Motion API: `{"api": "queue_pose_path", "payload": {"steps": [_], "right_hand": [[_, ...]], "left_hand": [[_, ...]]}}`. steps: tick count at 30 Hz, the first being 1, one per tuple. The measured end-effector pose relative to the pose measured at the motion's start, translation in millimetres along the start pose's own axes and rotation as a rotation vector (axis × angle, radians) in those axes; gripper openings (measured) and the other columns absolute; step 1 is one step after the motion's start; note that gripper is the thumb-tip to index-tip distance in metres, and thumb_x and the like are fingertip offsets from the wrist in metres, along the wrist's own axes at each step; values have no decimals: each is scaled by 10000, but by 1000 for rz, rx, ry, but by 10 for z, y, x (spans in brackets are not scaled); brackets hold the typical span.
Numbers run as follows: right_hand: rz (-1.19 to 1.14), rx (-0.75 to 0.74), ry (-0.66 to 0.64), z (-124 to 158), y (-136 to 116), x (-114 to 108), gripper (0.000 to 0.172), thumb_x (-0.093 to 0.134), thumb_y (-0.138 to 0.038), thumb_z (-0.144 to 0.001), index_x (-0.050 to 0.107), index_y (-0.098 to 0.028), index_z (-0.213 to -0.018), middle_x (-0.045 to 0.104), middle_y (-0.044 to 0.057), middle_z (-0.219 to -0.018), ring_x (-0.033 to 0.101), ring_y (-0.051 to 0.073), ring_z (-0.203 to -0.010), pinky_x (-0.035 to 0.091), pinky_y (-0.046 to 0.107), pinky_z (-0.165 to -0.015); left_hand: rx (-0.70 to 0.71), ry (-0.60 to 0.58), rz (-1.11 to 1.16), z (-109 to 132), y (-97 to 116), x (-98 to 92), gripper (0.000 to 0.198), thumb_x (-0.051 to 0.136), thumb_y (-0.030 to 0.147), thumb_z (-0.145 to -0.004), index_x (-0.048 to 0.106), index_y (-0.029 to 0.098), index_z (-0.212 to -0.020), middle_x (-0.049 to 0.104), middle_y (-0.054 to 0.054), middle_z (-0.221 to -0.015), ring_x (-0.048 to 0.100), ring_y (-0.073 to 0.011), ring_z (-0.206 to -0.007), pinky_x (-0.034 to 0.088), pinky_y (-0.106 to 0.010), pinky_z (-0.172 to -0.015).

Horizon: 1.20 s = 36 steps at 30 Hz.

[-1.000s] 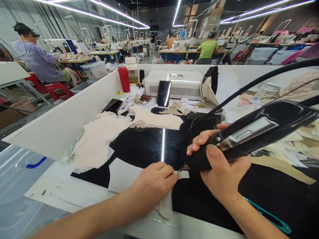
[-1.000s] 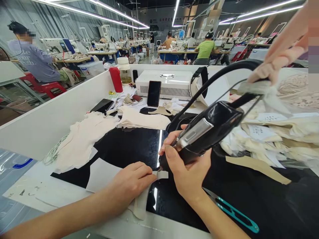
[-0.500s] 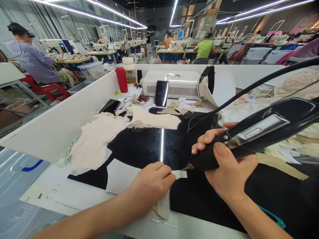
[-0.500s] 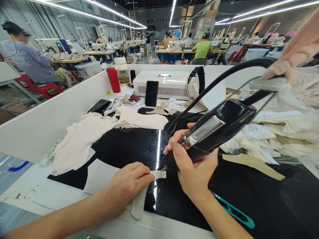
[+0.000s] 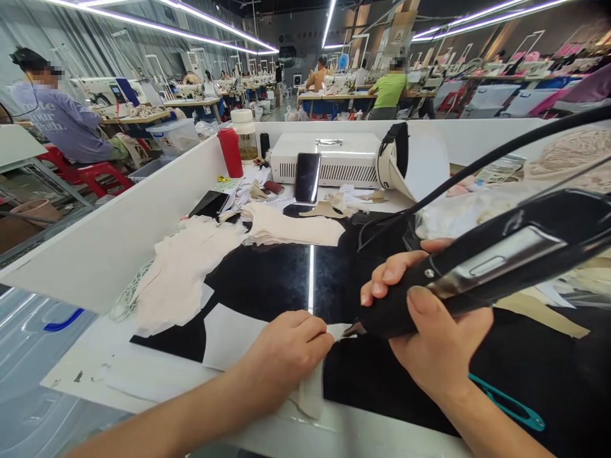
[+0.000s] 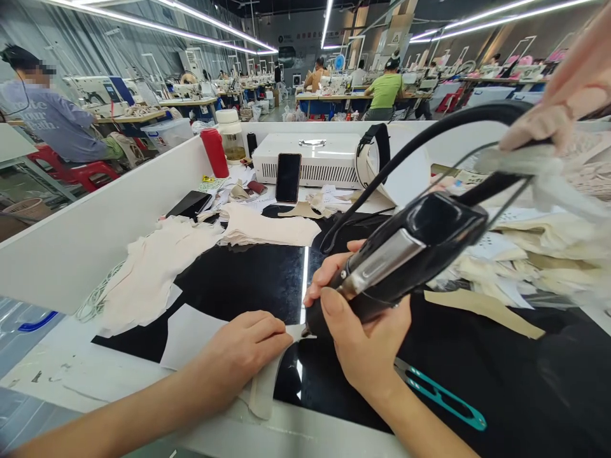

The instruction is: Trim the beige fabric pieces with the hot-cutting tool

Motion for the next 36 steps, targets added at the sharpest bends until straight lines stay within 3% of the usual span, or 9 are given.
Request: {"api": "queue_pose_path", "payload": {"steps": [4,20,24,27,30,36], "right_hand": [[-4,-10,-51,57,6,34,400,1026,-363,-917,765,-307,-1215,764,-40,-847,734,180,-627,679,319,-520],[34,-34,-8,-12,-9,-92,440,1041,-385,-904,732,-305,-1207,748,-48,-856,713,178,-637,661,314,-540],[59,-35,-13,7,15,-92,418,1022,-383,-923,725,-311,-1208,747,-49,-855,708,179,-630,659,321,-532],[92,-24,-1,28,14,-93,401,997,-376,-951,717,-317,-1231,743,-49,-865,713,181,-631,670,337,-539],[116,-30,0,60,-20,-93,418,1005,-399,-947,717,-319,-1239,740,-41,-869,713,185,-636,674,343,-540],[149,-21,36,168,-109,-108,446,1037,-401,-906,741,-333,-1232,742,-17,-874,720,201,-653,675,359,-553]], "left_hand": [[-1,-6,-8,-8,-1,-6,279,507,20,-1121,680,193,-1255,735,-72,-1106,737,-230,-1051,651,-377,-991],[-5,-16,-39,0,-13,9,306,519,-19,-1088,675,201,-1232,735,-69,-1118,726,-228,-1034,646,-370,-971],[15,7,-64,1,1,2,325,495,-32,-1091,676,196,-1235,739,-70,-1121,733,-224,-1030,652,-366,-970],[16,89,-124,14,50,-35,299,467,-33,-1112,665,174,-1196,748,-90,-1140,733,-229,-1002,661,-358,-931],[-26,158,-155,60,123,-65,314,453,-77,-1077,646,159,-1153,750,-100,-1132,729,-229,-963,665,-339,-889],[-165,111,-184,172,177,9,415,466,-133,-937,616,186,-1155,765,-101,-1152,753,-250,-956,678,-349,-845]]}}
Point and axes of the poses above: each hand's wrist, its own z-axis away from the middle knuckle, its own x-axis out of the palm, y = z × x, the point moved 5 cm from there along -z, towards the middle knuckle
